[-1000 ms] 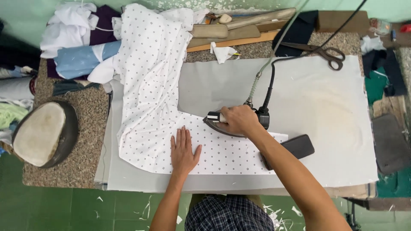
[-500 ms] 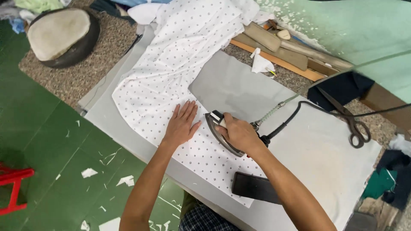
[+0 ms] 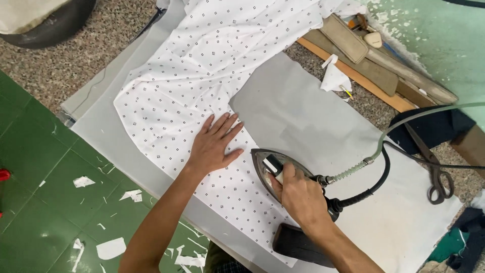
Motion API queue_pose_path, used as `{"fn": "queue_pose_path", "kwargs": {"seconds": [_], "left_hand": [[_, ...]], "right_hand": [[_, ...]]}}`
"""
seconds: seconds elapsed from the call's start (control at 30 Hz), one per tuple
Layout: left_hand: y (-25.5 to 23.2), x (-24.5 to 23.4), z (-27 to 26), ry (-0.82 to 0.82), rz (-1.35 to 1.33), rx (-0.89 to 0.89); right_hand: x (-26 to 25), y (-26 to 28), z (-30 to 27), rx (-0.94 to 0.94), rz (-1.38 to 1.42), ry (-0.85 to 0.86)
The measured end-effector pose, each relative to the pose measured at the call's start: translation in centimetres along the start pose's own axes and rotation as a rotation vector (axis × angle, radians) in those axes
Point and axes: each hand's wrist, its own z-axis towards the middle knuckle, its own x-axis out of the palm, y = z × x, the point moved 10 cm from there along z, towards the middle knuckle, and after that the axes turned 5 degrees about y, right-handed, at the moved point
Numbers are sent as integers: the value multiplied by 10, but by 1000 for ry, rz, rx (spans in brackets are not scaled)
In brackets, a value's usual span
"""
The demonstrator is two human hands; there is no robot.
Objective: The person irons a white polka-dotted fabric on a work table using a steam iron and a black pressing block. They smooth the fabric with their hands, press it with the iron, and trim the edge with scissors before folding the fabric.
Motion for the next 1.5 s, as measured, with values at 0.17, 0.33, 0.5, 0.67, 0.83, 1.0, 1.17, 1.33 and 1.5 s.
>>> {"fn": "queue_pose_path", "kwargs": {"seconds": [0.17,0.33,0.5,0.67,0.83,1.0,1.17,1.33,1.5], "left_hand": [[11,28,-4,140,-140,-84],[18,51,-9,253,-126,-111],[9,24,-24,11,-5,-152],[-30,-14,-85,-62,-49,-363],[-50,8,-137,4,-62,-479],[-41,22,-155,253,-90,-607],[-40,17,-151,285,-113,-633],[-41,18,-154,191,-63,-603],[-31,-1,-150,-23,-74,-592]], "right_hand": [[-16,12,42,-2,14,-5],[-16,17,69,-12,57,-15],[-18,17,71,-7,77,35],[-18,17,74,-5,99,80],[-18,18,74,-14,178,143],[-25,16,71,0,191,98],[-36,20,70,-21,202,91],[-37,21,70,-30,221,93],[-43,21,68,-24,260,98]]}}
